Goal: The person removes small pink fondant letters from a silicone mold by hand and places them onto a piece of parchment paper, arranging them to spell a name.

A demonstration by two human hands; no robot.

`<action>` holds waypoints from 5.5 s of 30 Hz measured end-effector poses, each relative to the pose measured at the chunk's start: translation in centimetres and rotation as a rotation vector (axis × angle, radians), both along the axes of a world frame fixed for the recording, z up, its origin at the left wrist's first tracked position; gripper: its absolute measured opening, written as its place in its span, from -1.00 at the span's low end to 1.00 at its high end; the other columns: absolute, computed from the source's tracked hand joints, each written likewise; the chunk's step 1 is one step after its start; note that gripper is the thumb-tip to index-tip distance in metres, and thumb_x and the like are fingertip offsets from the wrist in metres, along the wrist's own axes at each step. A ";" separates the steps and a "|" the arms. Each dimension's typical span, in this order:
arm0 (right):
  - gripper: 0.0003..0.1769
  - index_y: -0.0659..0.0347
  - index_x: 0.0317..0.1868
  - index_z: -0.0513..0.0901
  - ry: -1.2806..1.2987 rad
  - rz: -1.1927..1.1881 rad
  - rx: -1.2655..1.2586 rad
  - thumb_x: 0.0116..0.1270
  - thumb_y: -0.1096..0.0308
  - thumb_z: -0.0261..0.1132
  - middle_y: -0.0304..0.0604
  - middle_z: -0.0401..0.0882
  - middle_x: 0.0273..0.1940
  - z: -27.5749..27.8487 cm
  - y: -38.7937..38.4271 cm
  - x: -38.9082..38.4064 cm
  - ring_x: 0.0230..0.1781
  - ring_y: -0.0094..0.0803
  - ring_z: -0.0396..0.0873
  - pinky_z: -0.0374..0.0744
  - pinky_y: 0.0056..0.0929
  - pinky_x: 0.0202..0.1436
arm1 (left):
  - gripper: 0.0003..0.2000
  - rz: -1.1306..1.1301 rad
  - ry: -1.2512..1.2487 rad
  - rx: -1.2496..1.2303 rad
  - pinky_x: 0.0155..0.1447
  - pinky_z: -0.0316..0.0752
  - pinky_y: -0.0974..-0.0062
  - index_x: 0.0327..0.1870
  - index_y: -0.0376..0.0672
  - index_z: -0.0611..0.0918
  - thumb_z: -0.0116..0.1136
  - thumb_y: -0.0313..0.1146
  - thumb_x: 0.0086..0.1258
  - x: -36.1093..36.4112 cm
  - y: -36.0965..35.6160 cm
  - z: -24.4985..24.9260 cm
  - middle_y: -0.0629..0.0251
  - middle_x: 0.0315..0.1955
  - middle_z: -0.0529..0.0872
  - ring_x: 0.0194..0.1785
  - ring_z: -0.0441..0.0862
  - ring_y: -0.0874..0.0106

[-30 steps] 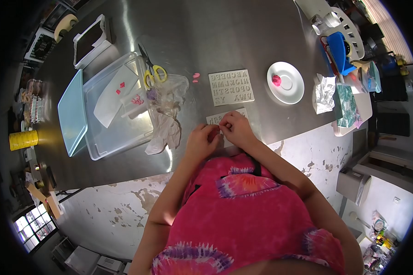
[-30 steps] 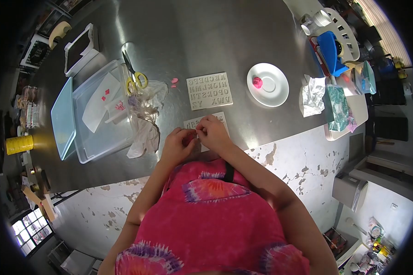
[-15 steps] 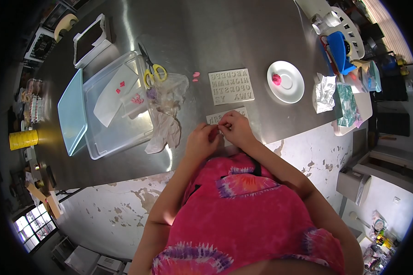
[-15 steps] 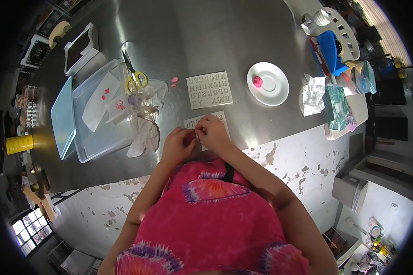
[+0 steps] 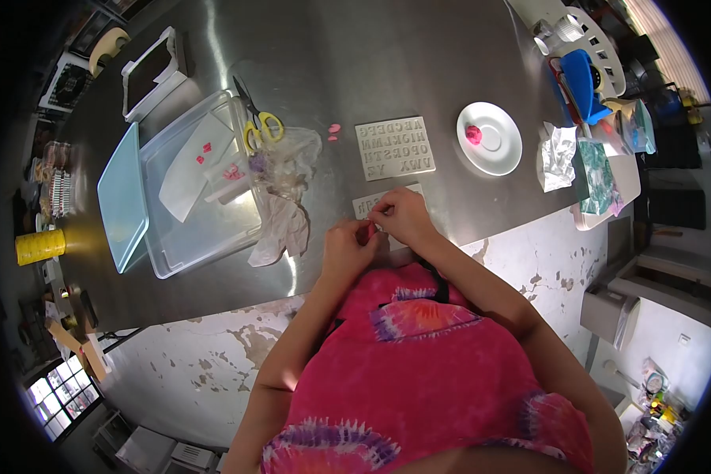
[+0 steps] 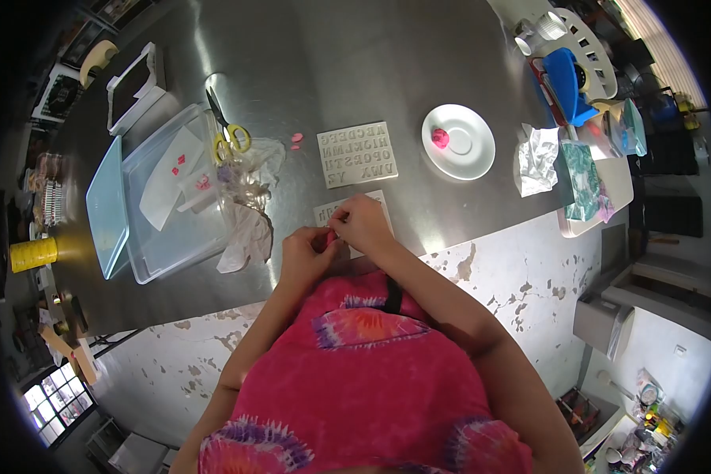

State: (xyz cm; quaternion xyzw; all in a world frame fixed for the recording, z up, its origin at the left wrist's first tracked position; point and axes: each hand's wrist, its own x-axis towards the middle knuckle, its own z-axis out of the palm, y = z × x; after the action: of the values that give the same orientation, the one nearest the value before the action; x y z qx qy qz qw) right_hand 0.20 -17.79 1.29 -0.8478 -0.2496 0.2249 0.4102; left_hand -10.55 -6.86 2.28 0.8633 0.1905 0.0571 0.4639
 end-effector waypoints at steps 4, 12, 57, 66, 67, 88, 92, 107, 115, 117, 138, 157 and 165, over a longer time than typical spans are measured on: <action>-0.85 0.23 -0.50 0.68 -0.099 0.045 -0.072 -0.07 0.35 0.42 -0.05 0.56 -0.42 -0.1 0.1 0.2 -0.48 -0.32 0.60 0.57 -0.43 -0.36 | -0.70 0.045 0.039 -0.085 -0.32 0.51 0.45 -0.30 -0.30 0.67 0.34 -0.29 -0.02 0.0 -0.2 0.5 0.06 -0.51 0.64 -0.46 0.63 0.30; -0.86 0.18 -0.50 0.70 0.064 0.115 0.045 -0.12 0.34 0.41 -0.04 0.56 -0.43 0.3 -0.4 1.4 -0.43 -0.19 0.57 0.56 -0.34 -0.30 | -0.69 0.069 0.030 -0.044 -0.33 0.51 0.47 -0.31 -0.27 0.69 0.36 -0.25 -0.03 -0.1 -0.5 0.2 0.08 -0.52 0.62 -0.47 0.63 0.28; -0.84 0.25 -0.48 0.50 -0.230 0.178 0.045 -0.10 0.36 0.25 -0.04 0.44 -0.40 1.1 -1.0 -2.4 -0.32 -0.08 0.47 0.48 -0.20 -0.23 | -0.79 -0.118 0.161 -0.193 -0.38 0.49 0.50 -0.42 -0.27 0.60 0.31 -0.40 -0.07 2.9 3.7 -1.3 0.19 -0.65 0.64 -0.55 0.62 0.41; -0.86 0.26 -0.50 0.52 -0.261 0.447 -0.001 -0.07 0.37 0.20 -0.05 0.47 -0.43 0.9 -1.5 -0.6 -0.35 -0.10 0.50 0.50 -0.22 -0.27 | -0.84 -0.050 0.139 -0.055 -0.41 0.49 0.56 -0.49 -0.29 0.59 0.28 -0.40 -0.04 2.4 2.3 -0.9 0.23 -0.64 0.64 -0.56 0.61 0.49; -0.86 0.26 -0.50 0.52 -0.263 0.449 -0.002 -0.07 0.37 0.20 -0.05 0.47 -0.43 0.7 -1.7 -0.5 -0.35 -0.10 0.50 0.50 -0.22 -0.27 | -0.85 -0.044 0.111 -0.129 -0.39 0.51 0.50 -0.50 -0.25 0.61 0.27 -0.37 -0.03 2.2 2.4 -1.5 0.24 -0.64 0.65 -0.53 0.63 0.43; -0.84 0.19 -0.48 0.67 -0.047 0.144 -0.121 -0.06 0.29 0.35 -0.03 0.58 -0.46 0.9 0.2 0.2 -0.42 -0.18 0.60 0.56 -0.29 -0.30 | -0.86 0.052 -0.002 -0.195 -0.38 0.49 0.45 -0.42 -0.29 0.64 0.23 -0.40 0.07 1.1 2.0 -1.1 0.13 -0.58 0.65 -0.52 0.62 0.33; -0.84 0.17 -0.43 0.68 -0.012 0.139 -0.051 0.00 0.28 0.33 -0.01 0.58 -0.46 0.6 -0.3 0.4 -0.43 -0.16 0.59 0.54 -0.27 -0.32 | -0.79 0.037 0.062 -0.224 -0.43 0.47 0.54 -0.45 -0.29 0.66 0.32 -0.32 -0.01 1.6 2.6 -2.2 0.19 -0.64 0.65 -0.57 0.61 0.48; -0.85 0.24 -0.46 0.63 0.013 0.050 -0.001 0.00 0.34 0.34 -0.06 0.62 -0.45 0.7 -0.4 0.6 -0.42 -0.24 0.62 0.57 -0.38 -0.32 | -0.80 0.041 0.195 -0.305 -0.41 0.45 0.64 -0.50 -0.30 0.66 0.33 -0.32 -0.02 2.5 3.1 -1.9 0.31 -0.64 0.66 -0.55 0.56 0.62; -0.89 0.22 -0.56 0.60 -0.191 0.107 0.049 -0.05 0.40 0.37 -0.10 0.53 -0.49 -0.3 -0.2 0.0 -0.44 -0.19 0.56 0.53 -0.35 -0.35 | -0.78 -0.009 0.226 -0.286 -0.44 0.44 0.60 -0.51 -0.29 0.65 0.36 -0.30 -0.07 2.6 3.7 -1.6 0.31 -0.66 0.64 -0.58 0.55 0.59; -0.89 0.23 -0.57 0.59 -0.234 0.073 0.034 -0.05 0.41 0.36 -0.09 0.51 -0.46 -0.4 -0.1 -0.2 -0.45 -0.17 0.55 0.52 -0.32 -0.36 | -0.79 -0.012 0.278 -0.295 -0.44 0.44 0.63 -0.50 -0.29 0.65 0.37 -0.33 -0.05 2.7 3.5 -1.3 0.32 -0.64 0.65 -0.57 0.54 0.63; -0.91 0.22 -0.47 0.57 -0.117 0.120 0.091 0.00 0.42 0.31 -0.06 0.48 -0.45 -0.1 -1.6 0.3 -0.42 -0.15 0.53 0.51 -0.29 -0.33 | -0.76 0.057 0.305 -0.207 -0.41 0.48 0.60 -0.55 -0.28 0.68 0.37 -0.26 -0.10 3.4 2.9 -0.9 0.29 -0.66 0.66 -0.56 0.58 0.57; -0.90 0.22 -0.53 0.52 -0.250 0.158 0.024 0.00 0.43 0.29 -0.09 0.46 -0.42 -0.2 -0.8 -0.9 -0.34 -0.12 0.50 0.50 -0.21 -0.32 | -0.82 -0.025 0.238 -0.379 -0.47 0.46 0.62 -0.51 -0.30 0.67 0.31 -0.36 -0.09 3.3 3.9 -1.7 0.25 -0.69 0.65 -0.59 0.61 0.55; -0.87 0.26 -0.43 0.62 -0.040 -0.003 0.107 0.02 0.39 0.34 -0.04 0.55 -0.44 0.1 -1.1 0.0 -0.37 -0.13 0.57 0.53 -0.30 -0.26 | -0.80 -0.032 0.307 -0.445 -0.46 0.46 0.61 -0.54 -0.28 0.67 0.32 -0.32 -0.11 3.6 4.2 -2.1 0.24 -0.69 0.65 -0.59 0.61 0.54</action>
State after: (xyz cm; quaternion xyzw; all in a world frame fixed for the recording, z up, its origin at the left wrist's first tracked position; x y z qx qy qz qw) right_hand 0.17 -18.86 1.40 -0.8294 -0.2680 0.1938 0.4502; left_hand -7.00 -2.70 0.18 0.7416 0.2530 -0.1252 0.6086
